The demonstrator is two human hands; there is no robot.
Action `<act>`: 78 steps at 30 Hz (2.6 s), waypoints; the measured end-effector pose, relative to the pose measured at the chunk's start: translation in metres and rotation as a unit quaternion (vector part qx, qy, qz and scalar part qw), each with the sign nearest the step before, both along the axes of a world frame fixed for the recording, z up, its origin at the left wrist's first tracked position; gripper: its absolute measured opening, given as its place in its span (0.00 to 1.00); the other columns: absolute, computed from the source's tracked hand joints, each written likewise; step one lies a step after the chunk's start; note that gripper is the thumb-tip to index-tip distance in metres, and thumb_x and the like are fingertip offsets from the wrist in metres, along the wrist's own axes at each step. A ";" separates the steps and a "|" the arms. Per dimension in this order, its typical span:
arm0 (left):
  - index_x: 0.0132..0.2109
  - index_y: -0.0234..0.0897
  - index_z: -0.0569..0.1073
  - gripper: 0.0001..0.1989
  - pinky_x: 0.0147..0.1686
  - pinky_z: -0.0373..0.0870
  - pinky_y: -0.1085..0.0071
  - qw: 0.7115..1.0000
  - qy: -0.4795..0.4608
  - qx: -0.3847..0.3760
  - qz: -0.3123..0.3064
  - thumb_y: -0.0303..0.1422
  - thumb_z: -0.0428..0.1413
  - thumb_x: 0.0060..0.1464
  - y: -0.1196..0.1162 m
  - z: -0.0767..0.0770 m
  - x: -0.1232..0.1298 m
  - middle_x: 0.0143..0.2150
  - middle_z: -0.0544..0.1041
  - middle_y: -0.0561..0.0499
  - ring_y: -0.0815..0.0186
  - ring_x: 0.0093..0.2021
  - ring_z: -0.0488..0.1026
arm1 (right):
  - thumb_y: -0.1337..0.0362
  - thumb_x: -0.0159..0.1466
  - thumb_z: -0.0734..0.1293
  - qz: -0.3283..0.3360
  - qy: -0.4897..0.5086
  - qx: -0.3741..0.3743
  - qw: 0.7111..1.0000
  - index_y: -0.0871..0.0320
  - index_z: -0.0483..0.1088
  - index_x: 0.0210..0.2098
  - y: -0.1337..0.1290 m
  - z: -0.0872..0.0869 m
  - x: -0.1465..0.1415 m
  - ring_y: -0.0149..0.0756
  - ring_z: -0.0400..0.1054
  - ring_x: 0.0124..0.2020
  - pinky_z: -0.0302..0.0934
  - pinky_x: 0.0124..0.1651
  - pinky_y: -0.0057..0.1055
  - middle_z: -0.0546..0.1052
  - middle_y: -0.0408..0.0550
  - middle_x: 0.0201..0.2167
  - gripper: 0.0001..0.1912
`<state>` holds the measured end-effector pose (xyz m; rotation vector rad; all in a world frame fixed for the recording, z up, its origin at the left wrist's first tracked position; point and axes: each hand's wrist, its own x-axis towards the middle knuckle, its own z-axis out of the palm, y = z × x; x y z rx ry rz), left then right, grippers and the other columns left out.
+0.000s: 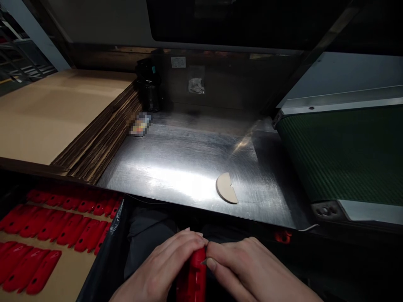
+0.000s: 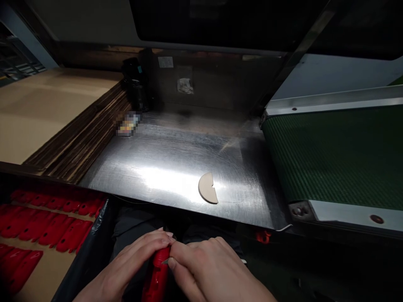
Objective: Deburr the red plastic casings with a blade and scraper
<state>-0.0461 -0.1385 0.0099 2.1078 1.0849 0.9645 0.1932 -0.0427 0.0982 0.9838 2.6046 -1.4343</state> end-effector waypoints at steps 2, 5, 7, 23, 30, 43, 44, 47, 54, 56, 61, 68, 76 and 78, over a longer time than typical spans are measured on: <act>0.79 0.42 0.52 0.45 0.73 0.66 0.57 1.000 0.008 0.002 -0.002 0.39 0.66 0.65 0.002 -0.003 0.001 0.72 0.72 0.37 0.49 0.71 0.72 | 0.59 0.78 0.57 -0.001 0.006 -0.026 1.000 0.52 0.64 0.33 0.005 -0.001 0.001 0.31 0.67 0.26 0.53 0.32 0.31 0.72 0.36 0.26 0.16; 0.79 0.42 0.51 0.41 0.73 0.66 0.56 1.000 0.006 0.003 -0.006 0.34 0.63 0.68 0.004 -0.007 0.002 0.71 0.73 0.37 0.49 0.71 0.71 | 0.53 0.80 0.56 -0.019 0.050 -0.102 0.993 0.53 0.63 0.31 0.011 -0.012 0.005 0.31 0.62 0.27 0.53 0.33 0.31 0.67 0.37 0.26 0.21; 0.79 0.41 0.50 0.42 0.74 0.65 0.54 1.000 0.008 0.004 -0.007 0.34 0.62 0.67 0.005 -0.009 0.003 0.71 0.72 0.37 0.48 0.72 0.70 | 0.49 0.80 0.57 -0.054 0.112 -0.172 0.977 0.54 0.65 0.32 0.011 -0.023 0.008 0.31 0.60 0.29 0.54 0.34 0.30 0.66 0.38 0.27 0.23; 0.77 0.37 0.53 0.48 0.77 0.56 0.47 1.000 -0.011 0.022 -0.012 0.46 0.68 0.60 0.013 -0.019 0.002 0.72 0.71 0.32 0.44 0.76 0.63 | 0.53 0.80 0.58 -0.181 0.166 -0.064 0.967 0.50 0.72 0.45 -0.012 -0.044 0.004 0.34 0.76 0.41 0.65 0.43 0.28 0.80 0.40 0.40 0.14; 0.76 0.36 0.54 0.44 0.78 0.51 0.48 0.999 -0.023 0.028 -0.030 0.46 0.65 0.65 0.014 -0.014 0.000 0.72 0.71 0.31 0.48 0.77 0.60 | 0.52 0.82 0.52 -0.049 0.073 0.102 0.991 0.51 0.71 0.41 -0.012 -0.031 0.008 0.32 0.74 0.33 0.61 0.37 0.31 0.79 0.39 0.34 0.22; 0.77 0.33 0.53 0.44 0.79 0.49 0.55 0.999 -0.001 0.041 -0.025 0.48 0.62 0.67 0.013 -0.006 -0.001 0.72 0.72 0.33 0.51 0.77 0.62 | 0.59 0.82 0.52 0.006 0.051 0.200 0.978 0.54 0.69 0.37 -0.006 -0.031 0.003 0.31 0.70 0.27 0.57 0.30 0.32 0.75 0.41 0.31 0.21; 0.77 0.33 0.53 0.44 0.79 0.49 0.55 0.999 0.005 0.041 -0.024 0.49 0.62 0.66 0.013 -0.006 -0.001 0.72 0.72 0.34 0.52 0.76 0.63 | 0.59 0.82 0.52 0.005 0.050 0.195 0.979 0.54 0.69 0.37 -0.006 -0.031 0.003 0.31 0.70 0.27 0.57 0.30 0.32 0.76 0.41 0.31 0.21; 0.77 0.33 0.53 0.44 0.78 0.53 0.52 0.999 0.015 0.036 -0.020 0.49 0.62 0.66 0.013 -0.006 -0.001 0.71 0.73 0.33 0.50 0.76 0.64 | 0.57 0.83 0.50 -0.006 0.056 0.185 0.981 0.53 0.68 0.37 -0.007 -0.032 0.003 0.30 0.69 0.27 0.56 0.30 0.32 0.75 0.39 0.31 0.22; 0.77 0.33 0.53 0.45 0.78 0.52 0.53 0.999 0.014 0.046 -0.025 0.49 0.62 0.66 0.014 -0.007 0.000 0.72 0.72 0.35 0.51 0.76 0.63 | 0.55 0.82 0.51 -0.010 0.040 0.138 0.990 0.52 0.66 0.37 -0.009 -0.032 0.004 0.30 0.69 0.28 0.54 0.32 0.31 0.76 0.37 0.32 0.21; 0.77 0.33 0.53 0.44 0.78 0.53 0.52 0.999 0.020 0.041 -0.023 0.48 0.62 0.66 0.014 -0.006 0.000 0.72 0.72 0.36 0.51 0.76 0.63 | 0.56 0.82 0.53 -0.007 0.033 0.127 0.991 0.52 0.66 0.37 -0.009 -0.032 0.005 0.30 0.69 0.28 0.53 0.31 0.32 0.76 0.37 0.32 0.19; 0.77 0.36 0.51 0.45 0.78 0.54 0.49 0.999 0.025 0.029 -0.024 0.46 0.64 0.65 0.012 -0.007 0.000 0.71 0.73 0.36 0.50 0.76 0.64 | 0.58 0.80 0.57 0.005 0.022 0.105 0.994 0.52 0.66 0.35 -0.007 -0.032 0.004 0.30 0.69 0.27 0.51 0.30 0.33 0.76 0.37 0.30 0.17; 0.77 0.33 0.52 0.45 0.78 0.52 0.52 0.999 0.014 0.034 -0.013 0.46 0.64 0.65 0.011 -0.008 0.001 0.72 0.72 0.35 0.51 0.77 0.62 | 0.59 0.80 0.58 -0.028 0.092 0.111 0.989 0.52 0.66 0.37 -0.001 -0.029 0.005 0.29 0.68 0.28 0.54 0.32 0.31 0.75 0.36 0.31 0.14; 0.77 0.32 0.52 0.44 0.76 0.59 0.59 0.999 0.030 0.022 -0.001 0.47 0.62 0.66 0.005 0.000 -0.003 0.73 0.69 0.34 0.54 0.76 0.64 | 0.62 0.79 0.62 -0.054 0.152 0.181 0.970 0.53 0.67 0.42 0.002 -0.039 0.003 0.30 0.68 0.30 0.56 0.34 0.30 0.75 0.38 0.32 0.07; 0.78 0.32 0.50 0.44 0.75 0.61 0.60 0.999 0.038 -0.001 -0.001 0.45 0.62 0.67 0.002 0.003 -0.002 0.74 0.68 0.34 0.54 0.76 0.63 | 0.60 0.79 0.62 -0.046 0.151 0.187 0.970 0.53 0.68 0.42 0.003 -0.040 0.001 0.30 0.68 0.30 0.55 0.34 0.31 0.75 0.39 0.32 0.08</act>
